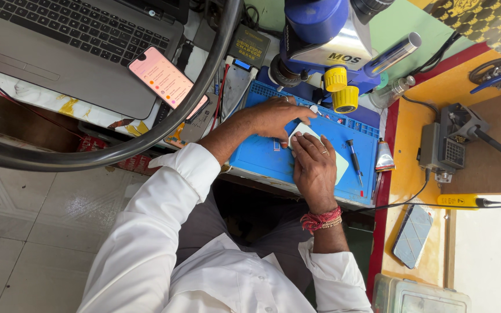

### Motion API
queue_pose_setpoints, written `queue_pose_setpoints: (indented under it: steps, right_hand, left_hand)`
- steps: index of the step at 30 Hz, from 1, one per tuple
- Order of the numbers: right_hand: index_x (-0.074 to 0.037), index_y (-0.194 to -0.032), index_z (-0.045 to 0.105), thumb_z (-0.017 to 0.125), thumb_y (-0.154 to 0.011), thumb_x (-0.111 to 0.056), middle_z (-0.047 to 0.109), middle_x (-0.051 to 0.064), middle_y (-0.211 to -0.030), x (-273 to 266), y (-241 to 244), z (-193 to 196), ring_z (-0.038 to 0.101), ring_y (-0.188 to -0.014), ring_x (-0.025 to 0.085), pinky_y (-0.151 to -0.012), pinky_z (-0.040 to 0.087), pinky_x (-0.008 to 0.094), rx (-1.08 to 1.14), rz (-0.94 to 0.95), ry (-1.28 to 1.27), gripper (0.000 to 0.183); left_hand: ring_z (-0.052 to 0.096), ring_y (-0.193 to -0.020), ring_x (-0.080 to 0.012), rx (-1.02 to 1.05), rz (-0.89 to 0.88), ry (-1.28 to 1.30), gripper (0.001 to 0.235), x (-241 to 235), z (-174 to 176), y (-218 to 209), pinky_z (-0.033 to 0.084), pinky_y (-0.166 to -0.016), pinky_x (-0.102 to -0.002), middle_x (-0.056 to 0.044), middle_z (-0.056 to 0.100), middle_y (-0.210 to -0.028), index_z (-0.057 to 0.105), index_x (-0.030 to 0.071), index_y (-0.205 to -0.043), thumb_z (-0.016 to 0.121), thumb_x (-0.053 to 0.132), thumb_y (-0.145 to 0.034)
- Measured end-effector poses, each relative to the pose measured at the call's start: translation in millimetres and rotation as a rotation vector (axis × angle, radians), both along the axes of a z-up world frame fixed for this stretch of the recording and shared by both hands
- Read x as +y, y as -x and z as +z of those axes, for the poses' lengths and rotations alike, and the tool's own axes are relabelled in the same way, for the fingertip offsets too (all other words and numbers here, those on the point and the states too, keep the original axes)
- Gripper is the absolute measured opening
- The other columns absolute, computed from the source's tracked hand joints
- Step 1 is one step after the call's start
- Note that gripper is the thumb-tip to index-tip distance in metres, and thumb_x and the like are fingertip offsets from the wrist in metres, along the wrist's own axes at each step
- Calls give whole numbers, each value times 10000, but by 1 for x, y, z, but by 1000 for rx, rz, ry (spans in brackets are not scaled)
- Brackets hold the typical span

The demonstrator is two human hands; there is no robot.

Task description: The person disassembles a smartphone, removes the back cover, and uses a screwdriver to manipulate internal components. They apply adhesive to the back cover and reattach it to the phone body, then inspect the assembled device.

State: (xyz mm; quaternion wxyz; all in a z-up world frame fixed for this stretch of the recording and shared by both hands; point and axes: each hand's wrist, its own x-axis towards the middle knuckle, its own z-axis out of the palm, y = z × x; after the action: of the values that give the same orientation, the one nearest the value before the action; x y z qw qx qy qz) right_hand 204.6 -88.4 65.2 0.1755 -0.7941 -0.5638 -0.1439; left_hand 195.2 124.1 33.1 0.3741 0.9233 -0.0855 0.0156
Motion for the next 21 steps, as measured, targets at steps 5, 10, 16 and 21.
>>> queue_pose_setpoints:
  steps: [5, 10, 16, 21]
  right_hand:
    - [-65, -1202, 747, 685, -919, -2, 735, 108, -1255, -1, -1, -3, 662, -1253, 292, -1143, 463, 490, 59, 15, -55, 297]
    - [-47, -1210, 743, 674, -928, 12, 731, 134, -1270, 0, 3, -5, 665, -1260, 321, -1113, 502, 453, 85, 0, -91, 296]
    - [28, -1234, 714, 710, -923, -58, 719, 182, -1227, -1, 5, -5, 665, -1212, 345, -1103, 480, 486, 51, -38, -145, 322]
    - [-17, -1231, 722, 710, -963, -85, 744, 135, -1222, -4, 6, -5, 665, -1240, 313, -1092, 467, 460, 52, -59, -140, 277]
  left_hand:
    - [496, -1340, -255, -14, -12, -7, 1033, -1, 2, 1, 393, -1131, -409, 50, 659, -1367, 473, 224, -1476, 969, 174, -571]
    - [516, -1315, -251, -12, 7, -11, 938, -3, 9, 8, 425, -1097, -409, 18, 674, -1340, 549, 220, -1412, 966, 202, -573]
    - [546, -1252, -274, -10, 58, -54, 841, -6, 18, 19, 443, -1043, -433, -84, 639, -1280, 616, 215, -1357, 966, 224, -593]
    - [560, -1249, -251, -14, 55, -65, 855, -8, 25, 22, 436, -1059, -429, -36, 681, -1271, 630, 207, -1323, 982, 255, -545]
